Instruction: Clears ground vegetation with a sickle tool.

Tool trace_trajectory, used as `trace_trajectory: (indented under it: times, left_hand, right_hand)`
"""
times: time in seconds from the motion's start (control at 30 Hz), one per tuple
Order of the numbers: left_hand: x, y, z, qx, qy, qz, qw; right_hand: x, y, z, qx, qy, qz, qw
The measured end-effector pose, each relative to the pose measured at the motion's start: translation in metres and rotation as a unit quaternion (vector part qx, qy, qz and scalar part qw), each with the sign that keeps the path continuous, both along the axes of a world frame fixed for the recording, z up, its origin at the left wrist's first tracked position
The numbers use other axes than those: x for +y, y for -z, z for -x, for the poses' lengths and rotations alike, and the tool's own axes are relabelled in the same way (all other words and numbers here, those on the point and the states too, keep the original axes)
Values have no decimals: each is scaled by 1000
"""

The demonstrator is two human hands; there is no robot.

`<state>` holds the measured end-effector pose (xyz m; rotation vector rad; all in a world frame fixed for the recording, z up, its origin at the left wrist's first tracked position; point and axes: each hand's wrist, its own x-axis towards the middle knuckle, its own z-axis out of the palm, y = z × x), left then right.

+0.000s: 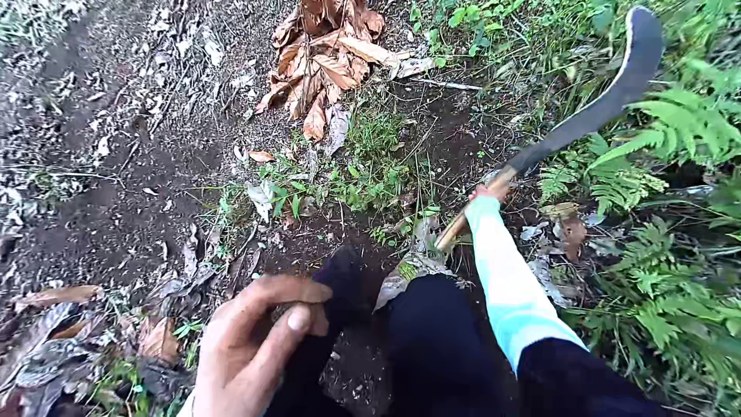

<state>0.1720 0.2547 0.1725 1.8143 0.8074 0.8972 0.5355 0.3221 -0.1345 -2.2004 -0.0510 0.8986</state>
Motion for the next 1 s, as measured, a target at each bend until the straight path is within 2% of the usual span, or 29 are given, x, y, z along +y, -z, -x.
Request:
trace_trajectory:
  times: [0.03, 0.1, 0.13, 0.2, 0.23, 0.3, 0.37, 0.43, 0.47, 0.5, 0.53, 0.6, 0.67, 0.7, 0.77, 0.83, 0.9, 0.97, 1.0]
  left_hand:
    - [-2, 0, 1, -1, 2, -2, 1000]
    - [2, 2, 2, -6, 9, -13, 1000]
    - [5, 3, 4, -3, 4, -15, 1000]
    - [5, 4, 7, -5, -16, -7, 1000]
    - [5, 3, 8, -6, -21, -7, 1000]
    - [0, 1, 10, -7, -19, 0, 1000]
    - [-5, 0, 12, -6, -12, 10, 1000]
    - [-7, 0, 14, -12, -12, 14, 1000]
    - [-9, 0, 14, -14, -13, 16, 1000]
    - [-11, 0, 14, -15, -13, 17, 1000]
    - [-11, -1, 15, -18, -11, 15, 1000]
    - [-4, -1, 17, -22, -14, 3, 1000]
    - [3, 0, 19, -19, -37, 4, 999]
    - [3, 1, 19, -24, -43, 8, 999]
    - [7, -1, 19, -29, -43, 0, 999]
    - [3, 0, 19, -26, -32, 9, 999]
    - [1, 1, 19, -18, -28, 13, 999]
    - [-2, 1, 17, -19, -33, 15, 999]
    - [-4, 0, 17, -20, -34, 16, 999]
  right_hand:
    - [-14, 14, 9, 7, -65, 49, 997]
    - [-72, 53, 18, 8, -259, 150, 954]
    - [-102, 65, 23, 14, -312, 184, 932]
    - [-150, 60, 13, 7, -347, 220, 912]
    - [-152, 49, 3, -11, -342, 218, 914]
    - [-128, 19, -13, -46, -266, 161, 949]
    - [-72, -2, -29, -71, -120, 67, 988]
    - [-7, -16, -40, -68, 20, -8, 997]
    - [13, -20, -39, -65, 57, -13, 996]
    - [11, -11, -30, -62, 43, 10, 997]
    - [-14, 4, -15, -57, -37, 59, 996]
    - [-85, 40, -2, -61, -244, 174, 952]
    - [-127, 53, -9, -43, -293, 233, 926]
    - [-136, 46, -23, -46, -284, 235, 928]
    - [-106, 13, -47, -72, -235, 176, 953]
    - [-64, -7, -66, -105, -114, 71, 985]
    - [-5, -30, -77, -110, 15, -13, 994]
    - [24, -32, -72, -92, 61, -4, 994]
    - [4, -20, -53, -73, -1, 52, 996]
